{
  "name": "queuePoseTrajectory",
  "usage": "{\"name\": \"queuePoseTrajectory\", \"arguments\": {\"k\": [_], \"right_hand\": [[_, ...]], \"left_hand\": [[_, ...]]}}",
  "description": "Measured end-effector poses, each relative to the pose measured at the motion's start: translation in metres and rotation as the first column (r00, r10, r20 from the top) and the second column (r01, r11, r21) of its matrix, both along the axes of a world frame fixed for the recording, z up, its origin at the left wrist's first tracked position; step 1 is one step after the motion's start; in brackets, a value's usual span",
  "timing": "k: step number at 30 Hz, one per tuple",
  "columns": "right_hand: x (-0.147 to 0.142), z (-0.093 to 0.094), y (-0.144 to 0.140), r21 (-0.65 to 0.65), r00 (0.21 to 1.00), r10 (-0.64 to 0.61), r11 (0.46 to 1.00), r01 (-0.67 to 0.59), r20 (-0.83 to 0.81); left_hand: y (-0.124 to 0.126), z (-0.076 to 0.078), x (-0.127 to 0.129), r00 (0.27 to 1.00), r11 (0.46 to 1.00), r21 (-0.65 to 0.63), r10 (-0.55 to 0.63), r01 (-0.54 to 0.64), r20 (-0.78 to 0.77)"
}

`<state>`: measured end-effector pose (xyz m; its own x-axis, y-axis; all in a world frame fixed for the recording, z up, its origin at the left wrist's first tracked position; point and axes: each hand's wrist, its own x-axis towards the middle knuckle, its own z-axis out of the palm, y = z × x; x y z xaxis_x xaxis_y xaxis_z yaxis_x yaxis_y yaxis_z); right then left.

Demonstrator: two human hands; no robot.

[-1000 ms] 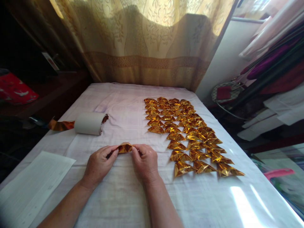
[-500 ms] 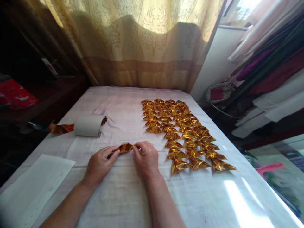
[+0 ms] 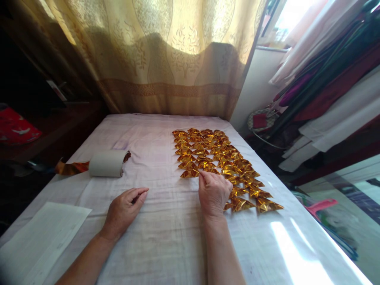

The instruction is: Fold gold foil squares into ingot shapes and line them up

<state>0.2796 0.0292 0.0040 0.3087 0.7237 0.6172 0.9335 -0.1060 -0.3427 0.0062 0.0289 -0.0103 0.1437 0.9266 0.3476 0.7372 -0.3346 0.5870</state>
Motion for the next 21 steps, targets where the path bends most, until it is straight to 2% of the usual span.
{"name": "queuePoseTrajectory", "arguments": {"k": [4,8,13,17,21], "right_hand": [[-0.002,-0.005,0.002,-0.048,1.0,-0.004,0.999,0.004,-0.006],[-0.008,-0.001,0.003,-0.134,0.999,-0.033,0.991,0.031,-0.014],[-0.021,0.004,0.002,-0.16,0.998,0.057,0.985,-0.061,-0.027],[-0.033,-0.003,0.003,-0.294,0.995,0.077,0.951,-0.092,-0.063],[-0.037,-0.011,0.005,-0.325,0.989,0.135,0.934,-0.148,-0.063]], "left_hand": [[0.0,0.001,-0.001,1.0,1.0,0.006,-0.005,0.005,0.006],[0.001,0.002,-0.001,1.0,1.0,0.0,-0.006,0.006,0.002],[0.001,-0.001,-0.002,1.0,1.0,0.005,-0.004,0.004,0.009],[0.001,-0.001,-0.002,1.0,1.0,-0.001,-0.003,0.003,0.022],[0.001,0.001,-0.001,1.0,1.0,-0.007,-0.008,0.008,0.018]]}}
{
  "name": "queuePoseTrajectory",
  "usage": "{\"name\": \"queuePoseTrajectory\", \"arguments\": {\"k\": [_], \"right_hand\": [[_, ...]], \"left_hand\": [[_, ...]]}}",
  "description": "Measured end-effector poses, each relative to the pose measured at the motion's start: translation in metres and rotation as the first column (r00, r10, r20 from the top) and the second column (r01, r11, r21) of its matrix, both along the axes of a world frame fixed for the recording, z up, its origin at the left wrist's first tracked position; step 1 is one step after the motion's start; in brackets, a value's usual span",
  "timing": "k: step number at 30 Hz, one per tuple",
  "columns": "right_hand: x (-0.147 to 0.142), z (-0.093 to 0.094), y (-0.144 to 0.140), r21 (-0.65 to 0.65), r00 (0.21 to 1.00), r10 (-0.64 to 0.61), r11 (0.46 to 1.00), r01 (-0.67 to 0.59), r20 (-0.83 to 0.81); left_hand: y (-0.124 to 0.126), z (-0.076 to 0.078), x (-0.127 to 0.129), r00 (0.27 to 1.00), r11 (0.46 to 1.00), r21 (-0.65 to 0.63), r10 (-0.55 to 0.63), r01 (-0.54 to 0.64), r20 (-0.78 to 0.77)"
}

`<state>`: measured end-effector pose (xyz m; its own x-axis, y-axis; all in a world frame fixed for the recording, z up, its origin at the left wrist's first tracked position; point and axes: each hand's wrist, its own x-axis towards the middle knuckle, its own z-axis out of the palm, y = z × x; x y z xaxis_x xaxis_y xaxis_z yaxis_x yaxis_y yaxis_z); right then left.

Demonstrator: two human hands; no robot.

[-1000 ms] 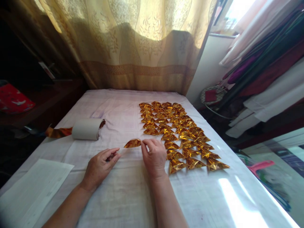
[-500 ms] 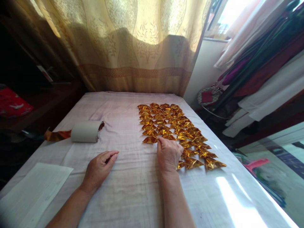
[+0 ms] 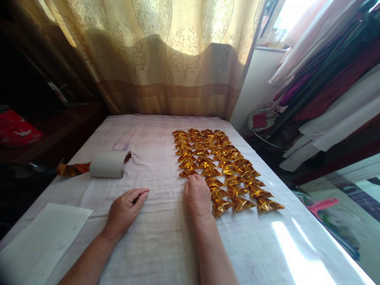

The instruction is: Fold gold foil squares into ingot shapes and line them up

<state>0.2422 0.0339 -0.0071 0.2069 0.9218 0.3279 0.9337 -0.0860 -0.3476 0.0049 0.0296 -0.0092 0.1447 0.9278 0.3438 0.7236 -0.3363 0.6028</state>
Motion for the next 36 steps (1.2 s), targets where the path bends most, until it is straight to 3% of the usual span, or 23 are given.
{"name": "queuePoseTrajectory", "arguments": {"k": [11,17,20,23,26,29,32,36], "right_hand": [[-0.008,0.004,-0.001,0.028,0.999,0.019,0.999,-0.018,-0.04],[-0.032,-0.006,-0.002,0.067,0.944,0.203,0.979,-0.192,-0.26],[-0.036,-0.013,-0.001,0.144,0.904,0.252,0.966,-0.214,-0.347],[-0.035,-0.017,0.0,0.214,0.884,0.254,0.96,-0.181,-0.393],[-0.033,-0.019,0.002,0.233,0.872,0.266,0.955,-0.182,-0.41],[-0.033,-0.02,0.003,0.237,0.866,0.272,0.954,-0.185,-0.42],[-0.034,-0.02,0.003,0.241,0.861,0.274,0.953,-0.183,-0.429],[-0.035,-0.02,0.004,0.236,0.859,0.271,0.955,-0.182,-0.435]], "left_hand": [[0.0,-0.002,-0.001,1.0,1.0,-0.002,0.002,-0.002,0.009],[0.006,-0.009,-0.004,0.992,0.999,0.006,0.045,-0.046,0.121],[0.009,-0.009,-0.009,0.988,0.994,0.052,0.092,-0.099,0.121],[0.014,-0.004,-0.018,0.983,0.963,0.195,0.181,-0.184,0.034],[0.024,0.005,-0.03,0.927,0.888,0.324,0.368,-0.326,-0.077],[0.04,0.014,-0.043,0.815,0.833,0.293,0.536,-0.469,-0.219],[0.057,0.02,-0.054,0.736,0.809,0.23,0.588,-0.542,-0.335],[0.068,0.023,-0.062,0.673,0.813,0.175,0.563,-0.555,-0.479]]}}
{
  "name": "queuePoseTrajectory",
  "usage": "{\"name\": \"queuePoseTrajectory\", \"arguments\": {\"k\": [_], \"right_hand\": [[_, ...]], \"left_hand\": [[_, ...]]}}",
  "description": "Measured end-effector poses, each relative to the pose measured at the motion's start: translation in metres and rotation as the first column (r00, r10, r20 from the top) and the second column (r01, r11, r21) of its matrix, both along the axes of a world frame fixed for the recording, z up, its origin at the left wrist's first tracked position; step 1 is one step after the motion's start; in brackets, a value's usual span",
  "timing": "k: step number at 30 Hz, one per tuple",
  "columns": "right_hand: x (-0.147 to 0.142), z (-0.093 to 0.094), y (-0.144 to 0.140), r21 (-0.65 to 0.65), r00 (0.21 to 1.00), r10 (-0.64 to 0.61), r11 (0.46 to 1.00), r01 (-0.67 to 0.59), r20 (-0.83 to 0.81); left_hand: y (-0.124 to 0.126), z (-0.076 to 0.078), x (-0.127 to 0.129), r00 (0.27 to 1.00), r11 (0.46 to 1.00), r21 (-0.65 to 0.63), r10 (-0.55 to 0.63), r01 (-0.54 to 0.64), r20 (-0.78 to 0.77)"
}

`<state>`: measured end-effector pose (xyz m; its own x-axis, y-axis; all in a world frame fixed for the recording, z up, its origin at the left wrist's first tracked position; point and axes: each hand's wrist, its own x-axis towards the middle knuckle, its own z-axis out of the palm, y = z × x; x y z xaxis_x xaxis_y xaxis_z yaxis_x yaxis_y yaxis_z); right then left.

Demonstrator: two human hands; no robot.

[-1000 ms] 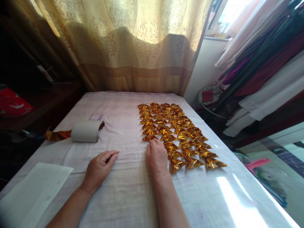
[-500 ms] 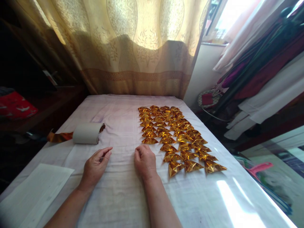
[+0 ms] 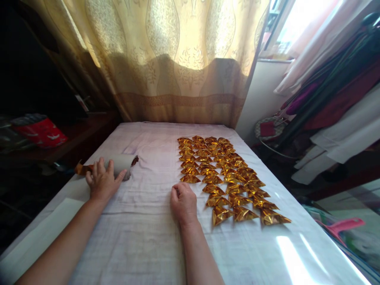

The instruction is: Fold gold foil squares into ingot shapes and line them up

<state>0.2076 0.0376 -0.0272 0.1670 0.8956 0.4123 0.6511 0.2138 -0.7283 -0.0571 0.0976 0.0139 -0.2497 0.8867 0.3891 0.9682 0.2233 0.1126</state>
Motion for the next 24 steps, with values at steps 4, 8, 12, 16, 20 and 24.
{"name": "queuePoseTrajectory", "arguments": {"k": [4,8,12,16,20,24], "right_hand": [[0.0,0.0,0.0,0.002,1.0,0.002,1.0,-0.002,0.002],[-0.001,0.0,0.001,-0.001,1.0,-0.005,1.0,0.005,0.007],[-0.001,-0.001,0.001,-0.014,1.0,-0.005,1.0,0.005,0.007],[0.0,-0.002,0.002,-0.016,1.0,-0.003,1.0,0.003,0.005],[0.0,-0.003,0.003,-0.02,1.0,-0.005,1.0,0.005,0.006],[0.0,-0.002,0.003,-0.023,1.0,-0.006,1.0,0.007,0.006]], "left_hand": [[-0.001,-0.001,-0.001,0.996,1.0,0.007,-0.024,0.025,-0.082],[-0.002,-0.004,-0.001,0.991,0.997,0.014,-0.068,0.07,-0.117],[-0.001,-0.006,-0.002,0.981,0.988,0.01,-0.154,0.156,-0.116],[-0.003,-0.001,-0.005,0.976,0.98,0.02,-0.194,0.197,-0.101],[-0.011,0.008,-0.012,0.968,0.972,0.018,-0.232,0.234,-0.101],[-0.026,0.02,-0.015,0.946,0.95,0.019,-0.308,0.312,-0.103]]}}
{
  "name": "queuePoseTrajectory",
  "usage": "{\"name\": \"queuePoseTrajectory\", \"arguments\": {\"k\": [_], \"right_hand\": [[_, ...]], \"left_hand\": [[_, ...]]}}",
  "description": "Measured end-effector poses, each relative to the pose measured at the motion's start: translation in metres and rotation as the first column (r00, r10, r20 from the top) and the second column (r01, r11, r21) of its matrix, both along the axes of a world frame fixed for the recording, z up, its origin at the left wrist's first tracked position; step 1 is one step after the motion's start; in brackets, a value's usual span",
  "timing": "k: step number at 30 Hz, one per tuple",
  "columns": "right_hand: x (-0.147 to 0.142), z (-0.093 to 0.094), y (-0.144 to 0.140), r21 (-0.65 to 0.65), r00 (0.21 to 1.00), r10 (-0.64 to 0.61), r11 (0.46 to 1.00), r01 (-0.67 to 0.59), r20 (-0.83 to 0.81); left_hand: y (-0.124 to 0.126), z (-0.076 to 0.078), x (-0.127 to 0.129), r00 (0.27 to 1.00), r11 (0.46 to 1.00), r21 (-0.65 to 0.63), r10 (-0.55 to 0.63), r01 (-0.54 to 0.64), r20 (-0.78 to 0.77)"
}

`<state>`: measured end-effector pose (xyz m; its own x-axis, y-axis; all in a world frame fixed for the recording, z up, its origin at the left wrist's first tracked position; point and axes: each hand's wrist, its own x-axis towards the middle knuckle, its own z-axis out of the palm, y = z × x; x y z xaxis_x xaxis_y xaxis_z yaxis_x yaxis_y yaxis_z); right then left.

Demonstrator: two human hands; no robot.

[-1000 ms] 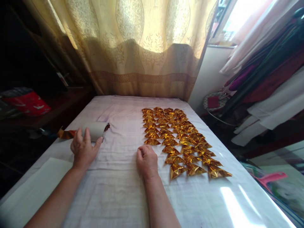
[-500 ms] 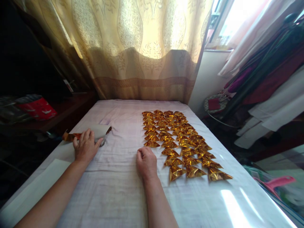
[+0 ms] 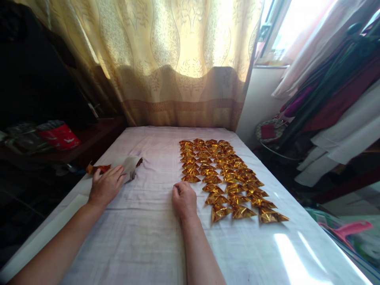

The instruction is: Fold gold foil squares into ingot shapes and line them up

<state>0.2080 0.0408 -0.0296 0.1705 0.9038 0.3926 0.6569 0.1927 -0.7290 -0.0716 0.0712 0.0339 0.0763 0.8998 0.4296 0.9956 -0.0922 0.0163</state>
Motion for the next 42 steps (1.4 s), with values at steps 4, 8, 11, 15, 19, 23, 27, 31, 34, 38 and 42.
{"name": "queuePoseTrajectory", "arguments": {"k": [4,8,11,15,19,23,27,31,34,38,42], "right_hand": [[0.001,0.001,0.0,0.003,1.0,0.01,1.0,-0.01,-0.002],[0.002,0.0,0.001,0.008,1.0,0.022,1.0,-0.022,-0.011],[0.003,-0.001,0.001,0.009,0.999,0.027,1.0,-0.027,-0.016],[0.003,-0.002,0.001,0.015,0.999,0.031,0.999,-0.031,-0.02],[0.004,-0.002,0.002,0.015,0.999,0.031,0.999,-0.031,-0.013],[0.005,-0.002,0.002,0.009,0.999,0.034,0.999,-0.034,0.002],[0.005,-0.001,0.001,-0.002,0.998,0.046,0.999,-0.046,0.032],[0.003,0.0,-0.003,-0.019,0.994,0.074,0.997,-0.073,0.08],[0.001,0.003,-0.012,-0.03,0.984,0.123,0.992,-0.12,0.127],[0.0,0.009,-0.043,-0.016,0.958,0.218,0.976,-0.219,0.188],[0.001,0.015,-0.083,-0.007,0.884,0.363,0.926,-0.378,0.296]], "left_hand": [[-0.021,0.012,0.003,0.996,0.996,-0.032,-0.086,0.085,-0.018],[-0.041,0.018,0.007,0.988,0.962,-0.222,-0.153,0.157,0.033],[-0.055,0.018,0.014,0.974,0.902,-0.368,-0.2,0.226,0.107],[-0.073,0.014,0.03,0.946,0.815,-0.48,-0.298,0.323,0.131],[-0.084,0.006,0.041,0.93,0.803,-0.47,-0.329,0.368,0.165],[-0.092,-0.01,0.04,0.925,0.795,-0.474,-0.333,0.379,0.18],[-0.106,-0.026,0.042,0.937,0.825,-0.446,-0.318,0.348,0.144],[-0.122,-0.034,0.056,0.944,0.891,-0.312,-0.302,0.33,0.135],[-0.129,-0.033,0.066,0.938,0.907,-0.244,-0.318,0.342,0.135],[-0.135,-0.031,0.074,0.924,0.896,-0.224,-0.364,0.383,0.12],[-0.138,-0.034,0.076,0.907,0.886,-0.197,-0.4,0.42,0.134]]}}
